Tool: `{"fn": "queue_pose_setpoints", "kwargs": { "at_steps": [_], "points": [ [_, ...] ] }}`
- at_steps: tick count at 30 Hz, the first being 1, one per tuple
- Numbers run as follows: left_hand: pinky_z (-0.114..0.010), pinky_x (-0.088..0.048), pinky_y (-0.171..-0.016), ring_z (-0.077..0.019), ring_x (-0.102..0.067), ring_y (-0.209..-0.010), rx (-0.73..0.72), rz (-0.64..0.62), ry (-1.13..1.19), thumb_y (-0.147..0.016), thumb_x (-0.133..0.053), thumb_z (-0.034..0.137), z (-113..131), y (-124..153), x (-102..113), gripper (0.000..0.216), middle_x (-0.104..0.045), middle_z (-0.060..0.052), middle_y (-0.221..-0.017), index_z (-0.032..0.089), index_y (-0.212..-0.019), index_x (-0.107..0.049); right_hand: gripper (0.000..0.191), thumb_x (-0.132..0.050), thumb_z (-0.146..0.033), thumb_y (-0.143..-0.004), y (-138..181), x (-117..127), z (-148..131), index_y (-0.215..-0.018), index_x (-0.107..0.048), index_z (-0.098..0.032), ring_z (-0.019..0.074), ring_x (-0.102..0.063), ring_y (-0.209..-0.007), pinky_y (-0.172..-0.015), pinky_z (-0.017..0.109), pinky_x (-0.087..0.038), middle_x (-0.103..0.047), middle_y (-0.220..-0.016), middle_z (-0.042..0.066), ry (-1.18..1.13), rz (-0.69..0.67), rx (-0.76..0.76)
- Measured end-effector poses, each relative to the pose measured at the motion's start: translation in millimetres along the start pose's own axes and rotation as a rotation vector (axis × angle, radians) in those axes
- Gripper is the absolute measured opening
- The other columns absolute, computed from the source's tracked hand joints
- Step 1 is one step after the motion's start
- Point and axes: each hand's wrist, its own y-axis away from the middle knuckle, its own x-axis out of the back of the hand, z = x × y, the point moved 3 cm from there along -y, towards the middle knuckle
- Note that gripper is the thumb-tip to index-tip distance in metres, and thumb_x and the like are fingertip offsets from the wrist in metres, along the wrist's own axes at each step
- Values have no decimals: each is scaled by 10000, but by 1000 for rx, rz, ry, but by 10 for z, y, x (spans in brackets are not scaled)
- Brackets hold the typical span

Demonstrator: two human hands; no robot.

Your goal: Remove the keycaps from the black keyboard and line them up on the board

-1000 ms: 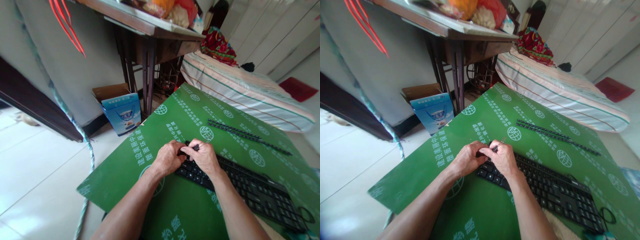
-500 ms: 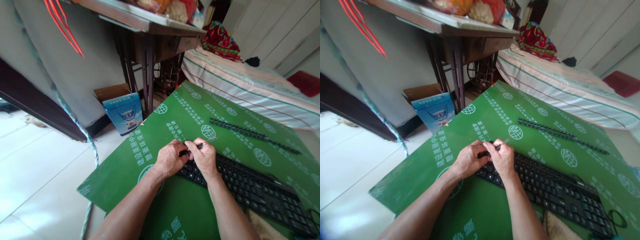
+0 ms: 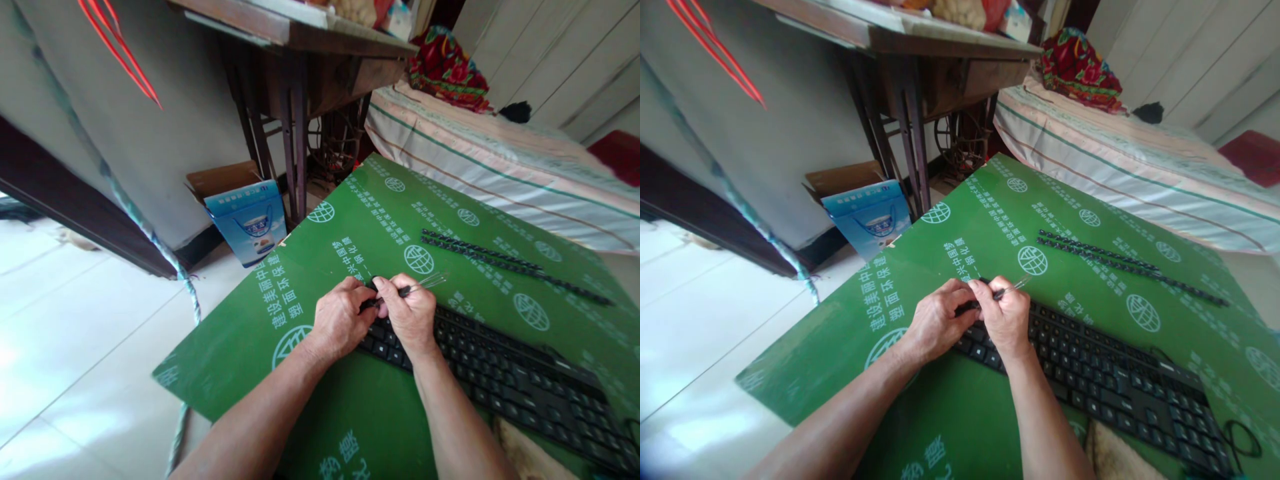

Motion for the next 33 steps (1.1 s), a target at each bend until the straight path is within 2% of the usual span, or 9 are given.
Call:
{"fn": "queue_pose_setpoints", "kwargs": {
  "at_steps": [7,14,20,24,28,33],
  "points": [
    [-245,-467,-691,-155,-594,-815,-4,26,3,-766,-565,244,-17,27,-34,151,-604,-5,-910,237,-883,-660,316,-590,-402,-788,-42,46,-5,-573,-565,-172,86,-489,-334,-436,195,-418,-522,-366,-47,-52,68,-18],
    [-249,-460,-669,-152,-590,-788,2,79,68,-748,-572,189,-22,23,-30,148,-601,-10,-884,221,-853,-671,308,-601,-419,-777,-50,43,25,-602,-587,-166,99,-513,-341,-439,204,-425,-525,-361,-51,-123,55,-61],
    [-254,-452,-659,-144,-570,-722,12,100,301,-715,-578,149,-53,-46,16,92,-590,-17,-765,178,-707,-664,341,-566,-450,-793,-65,62,64,-625,-596,-154,105,-517,-326,-426,211,-430,-536,-371,-42,-217,147,-119],
    [-247,-437,-643,-127,-551,-664,62,100,516,-725,-581,204,-83,-83,39,91,-598,-5,-705,165,-691,-656,356,-542,-462,-804,-83,109,79,-637,-586,-151,108,-533,-355,-435,219,-437,-585,-447,-16,-263,213,-124],
    [-222,-396,-549,-101,-501,-558,226,39,837,-706,-613,269,-93,-93,38,128,-597,13,-614,146,-699,-650,370,-492,-459,-837,-110,209,29,-631,-571,-162,113,-545,-420,-473,227,-441,-600,-510,1,-154,198,-62],
    [-208,-347,-507,-66,-411,-479,328,50,970,-657,-658,245,-72,-89,80,101,-558,40,-531,146,-663,-675,348,-462,-391,-868,-157,316,-172,-643,-608,-170,147,-595,-636,-650,254,-448,-635,-638,42,244,5,172]
  ]
}}
